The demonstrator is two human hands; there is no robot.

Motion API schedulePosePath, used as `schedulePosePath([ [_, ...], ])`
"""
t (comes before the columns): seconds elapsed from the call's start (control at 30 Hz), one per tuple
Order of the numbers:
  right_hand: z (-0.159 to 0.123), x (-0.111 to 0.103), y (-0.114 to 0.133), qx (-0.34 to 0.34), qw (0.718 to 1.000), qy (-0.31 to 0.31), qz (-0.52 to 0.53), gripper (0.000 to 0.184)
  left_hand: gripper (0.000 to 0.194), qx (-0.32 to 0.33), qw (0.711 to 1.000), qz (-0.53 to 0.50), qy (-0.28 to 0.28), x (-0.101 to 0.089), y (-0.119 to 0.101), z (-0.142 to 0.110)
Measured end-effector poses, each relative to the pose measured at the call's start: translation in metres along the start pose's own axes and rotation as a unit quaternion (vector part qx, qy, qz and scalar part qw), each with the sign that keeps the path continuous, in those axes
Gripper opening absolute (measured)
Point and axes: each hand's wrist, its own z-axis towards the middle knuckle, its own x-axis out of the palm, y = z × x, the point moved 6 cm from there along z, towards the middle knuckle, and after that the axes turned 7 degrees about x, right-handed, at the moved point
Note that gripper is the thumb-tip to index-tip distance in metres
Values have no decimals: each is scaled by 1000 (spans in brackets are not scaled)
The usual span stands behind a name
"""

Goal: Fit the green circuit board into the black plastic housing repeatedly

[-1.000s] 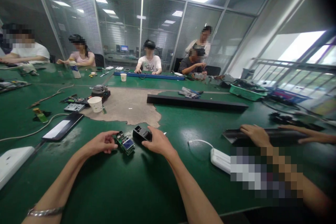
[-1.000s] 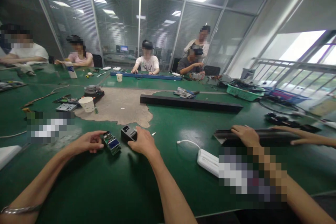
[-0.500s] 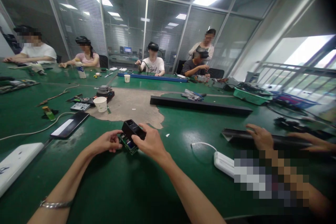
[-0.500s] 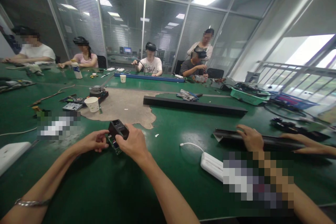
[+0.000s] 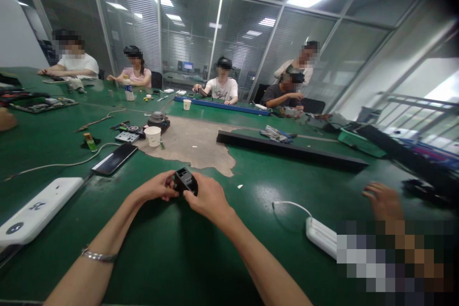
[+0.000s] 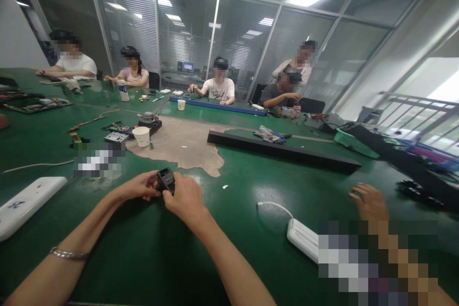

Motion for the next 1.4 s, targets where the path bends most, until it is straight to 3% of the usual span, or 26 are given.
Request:
schedulePosePath([
  [0.17,-4,2,-2,-18,998,50,-25,38,81,-22,1000,13,-1,-1,-3,-2],
  [0.3,-3,1,-4,-30,996,78,5,41,85,-30,999,22,2,-2,-5,-2],
  [0.47,-2,1,-11,-26,997,7,69,41,86,-42,999,29,-2,-2,-2,-1],
  [0.63,-10,20,-12,-27,995,-3,92,32,80,-45,999,23,-2,0,-1,0],
  [0.8,-14,26,-15,0,996,-34,87,27,73,-41,999,28,5,2,2,2],
  [0.9,-14,18,-14,4,992,-43,120,27,67,-42,998,36,8,2,4,3],
  [1.03,-9,-10,-15,-1,977,-100,186,38,68,-42,998,43,7,3,1,2],
  [1.13,0,-27,-28,14,970,-125,210,42,78,-52,998,37,0,3,-1,0],
  [1.2,6,-28,-43,45,973,-109,197,42,81,-58,998,36,-3,3,-3,0],
  [1.4,6,-3,-86,102,980,-41,168,38,80,-65,997,43,-1,3,-3,-1],
])
